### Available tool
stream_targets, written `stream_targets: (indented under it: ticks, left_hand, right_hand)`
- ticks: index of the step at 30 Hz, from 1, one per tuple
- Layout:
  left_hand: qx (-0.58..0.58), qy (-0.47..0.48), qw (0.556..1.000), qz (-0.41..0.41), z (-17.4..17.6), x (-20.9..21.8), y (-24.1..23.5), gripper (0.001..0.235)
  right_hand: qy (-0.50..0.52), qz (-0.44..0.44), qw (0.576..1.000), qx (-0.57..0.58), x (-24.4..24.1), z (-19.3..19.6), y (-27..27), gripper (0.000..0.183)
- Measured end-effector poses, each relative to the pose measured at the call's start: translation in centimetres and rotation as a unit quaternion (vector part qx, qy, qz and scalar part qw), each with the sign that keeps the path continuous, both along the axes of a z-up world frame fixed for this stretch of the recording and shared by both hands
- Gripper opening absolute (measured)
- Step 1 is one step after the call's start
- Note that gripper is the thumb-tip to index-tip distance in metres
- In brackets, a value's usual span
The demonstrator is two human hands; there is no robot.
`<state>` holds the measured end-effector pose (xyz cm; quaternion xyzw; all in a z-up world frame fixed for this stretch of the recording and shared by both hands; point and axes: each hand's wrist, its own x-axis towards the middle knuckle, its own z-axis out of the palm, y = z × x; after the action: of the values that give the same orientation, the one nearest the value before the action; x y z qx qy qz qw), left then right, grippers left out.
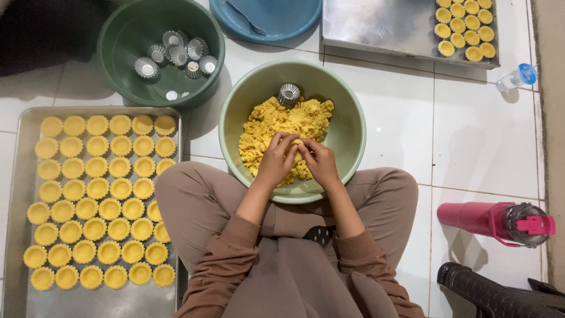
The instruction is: The person sits on the floor and uses a small metal mold to shape yellow dough into cup-shaped pastries. They press the dough into the mold, remove the shaped piece, and place it on a metal tray. The process is repeated with dough from a large green bowl.
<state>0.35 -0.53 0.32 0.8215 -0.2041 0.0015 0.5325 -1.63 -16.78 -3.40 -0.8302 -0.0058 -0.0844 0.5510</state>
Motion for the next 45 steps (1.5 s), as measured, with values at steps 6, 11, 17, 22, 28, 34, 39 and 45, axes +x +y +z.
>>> stream_targets:
  ticks: [6,11,17,22,28,34,39,45]
  left_hand:
    - [-0.022,0.011,1.000,-0.009,0.2,-0.1,0.1,0.051]
    - [-0.067,0.021,0.998,0.009,-0.3,-0.2,-0.7,0.056]
    - [-0.082,0.020,0.996,0.010,-0.7,-0.4,-1.0,0.059]
    - [-0.092,0.027,0.995,0.004,-0.6,-0.6,-0.8,0.064]
    - [-0.095,0.026,0.995,0.015,-0.5,-0.6,-0.8,0.063]
    - [-0.105,0.028,0.994,0.015,-1.3,-0.3,-0.8,0.067]
    - [-0.121,0.048,0.991,0.014,-0.3,-0.6,-0.9,0.083]
    - [-0.117,0.035,0.992,0.010,0.3,-0.5,-0.5,0.081]
  right_hand:
    - [0.039,0.018,0.998,0.049,-0.2,1.5,0.0,0.024]
    - [0.049,0.011,0.997,0.052,-0.1,1.2,-0.3,0.025]
    - [0.045,0.014,0.997,0.056,0.0,-0.1,-0.6,0.024]
    - [0.039,0.032,0.995,0.082,-0.5,1.5,0.0,0.026]
    - [0.043,0.031,0.995,0.088,-0.3,0.6,-0.3,0.027]
    - [0.059,0.029,0.996,0.068,-0.3,-0.7,-0.7,0.029]
    - [0.058,0.017,0.996,0.065,-0.6,0.3,-0.2,0.030]
    - [0.058,0.025,0.995,0.075,-0.6,-0.2,-0.1,0.030]
